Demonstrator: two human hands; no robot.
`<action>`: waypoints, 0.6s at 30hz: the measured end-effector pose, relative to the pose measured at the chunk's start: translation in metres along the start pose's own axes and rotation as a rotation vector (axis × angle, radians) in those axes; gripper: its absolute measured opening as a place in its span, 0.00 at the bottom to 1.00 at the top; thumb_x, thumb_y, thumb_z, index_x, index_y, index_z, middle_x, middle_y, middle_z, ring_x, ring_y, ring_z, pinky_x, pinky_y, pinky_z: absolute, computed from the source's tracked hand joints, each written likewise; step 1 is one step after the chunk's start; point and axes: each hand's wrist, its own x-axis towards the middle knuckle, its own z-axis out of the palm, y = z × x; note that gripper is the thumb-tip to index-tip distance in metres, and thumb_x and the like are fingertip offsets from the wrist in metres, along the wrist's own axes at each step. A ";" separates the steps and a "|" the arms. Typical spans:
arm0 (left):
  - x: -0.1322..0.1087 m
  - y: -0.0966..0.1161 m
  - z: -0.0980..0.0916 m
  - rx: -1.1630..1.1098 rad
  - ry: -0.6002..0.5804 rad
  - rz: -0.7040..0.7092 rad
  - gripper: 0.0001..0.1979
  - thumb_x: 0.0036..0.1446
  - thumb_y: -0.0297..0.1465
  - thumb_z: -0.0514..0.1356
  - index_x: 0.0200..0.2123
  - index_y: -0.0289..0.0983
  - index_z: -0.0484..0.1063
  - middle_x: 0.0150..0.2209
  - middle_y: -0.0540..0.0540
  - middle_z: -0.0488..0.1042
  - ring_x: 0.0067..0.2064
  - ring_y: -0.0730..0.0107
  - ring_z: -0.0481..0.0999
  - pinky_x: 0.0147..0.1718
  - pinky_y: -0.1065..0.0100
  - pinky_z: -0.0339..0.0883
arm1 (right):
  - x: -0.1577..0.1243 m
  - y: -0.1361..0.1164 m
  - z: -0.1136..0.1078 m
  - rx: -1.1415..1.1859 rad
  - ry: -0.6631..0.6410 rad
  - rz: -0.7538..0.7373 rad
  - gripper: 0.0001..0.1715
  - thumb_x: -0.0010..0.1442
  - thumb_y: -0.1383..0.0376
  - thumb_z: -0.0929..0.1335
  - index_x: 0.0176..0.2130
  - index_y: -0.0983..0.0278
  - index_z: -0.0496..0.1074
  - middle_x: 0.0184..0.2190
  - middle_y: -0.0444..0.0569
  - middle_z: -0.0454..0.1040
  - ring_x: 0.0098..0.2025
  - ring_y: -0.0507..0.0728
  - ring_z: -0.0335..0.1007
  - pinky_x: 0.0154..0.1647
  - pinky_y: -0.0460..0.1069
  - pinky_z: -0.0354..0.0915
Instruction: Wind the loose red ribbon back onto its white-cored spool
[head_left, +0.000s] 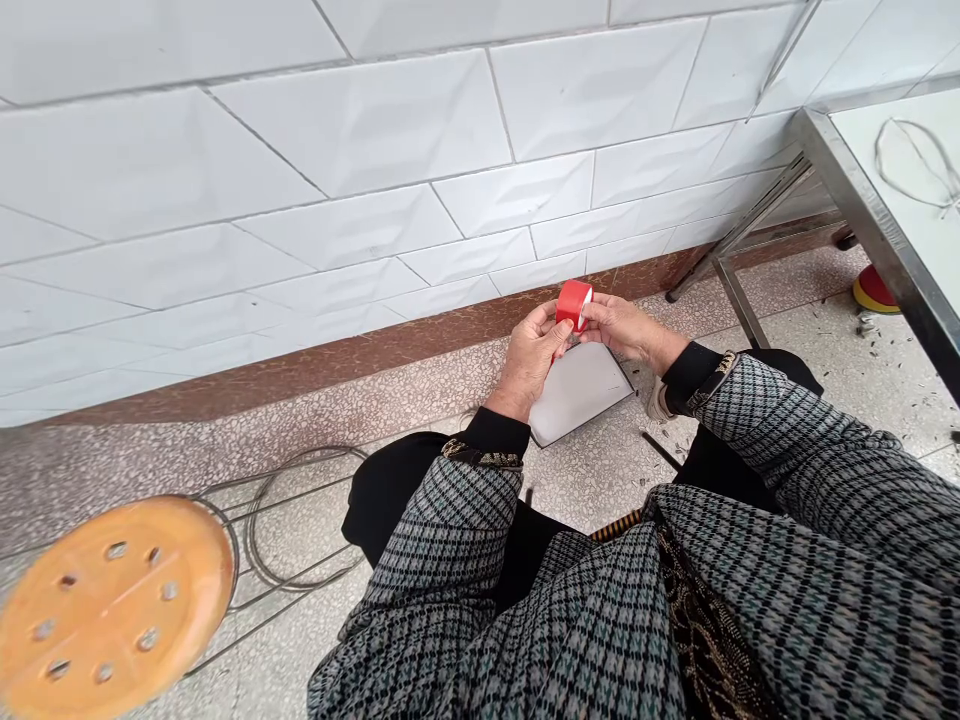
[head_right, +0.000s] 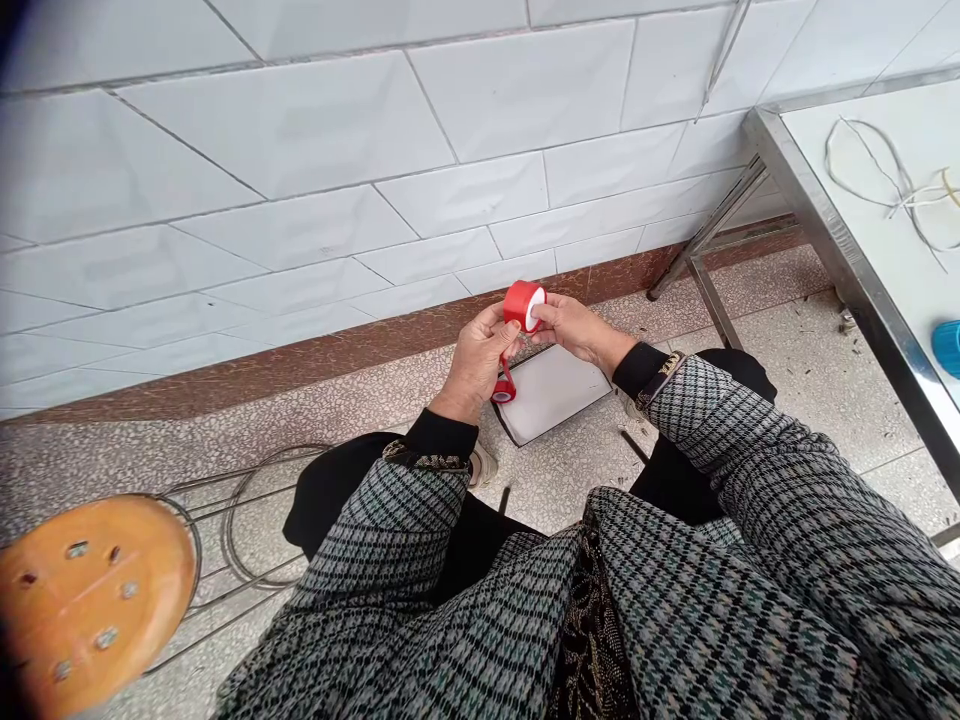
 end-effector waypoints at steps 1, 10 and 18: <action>0.000 0.000 -0.001 0.017 -0.009 -0.004 0.18 0.55 0.34 0.76 0.48 0.38 0.81 0.25 0.56 0.71 0.23 0.78 0.61 0.27 0.68 0.58 | 0.000 0.001 0.000 0.011 0.006 0.025 0.10 0.69 0.77 0.69 0.39 0.64 0.77 0.27 0.45 0.80 0.29 0.51 0.73 0.32 0.43 0.72; -0.002 0.008 -0.005 -0.055 -0.080 -0.062 0.19 0.46 0.38 0.81 0.35 0.37 0.79 0.24 0.56 0.69 0.25 0.79 0.61 0.28 0.71 0.59 | -0.004 -0.005 -0.006 -0.052 -0.075 0.098 0.09 0.72 0.76 0.69 0.43 0.65 0.78 0.32 0.49 0.84 0.31 0.52 0.80 0.37 0.45 0.79; -0.002 0.008 -0.009 -0.151 -0.127 -0.101 0.25 0.41 0.43 0.85 0.32 0.37 0.79 0.21 0.57 0.64 0.24 0.80 0.59 0.28 0.71 0.62 | -0.006 -0.011 -0.018 -0.113 -0.207 0.100 0.07 0.74 0.72 0.70 0.48 0.66 0.80 0.40 0.54 0.88 0.40 0.55 0.87 0.39 0.45 0.81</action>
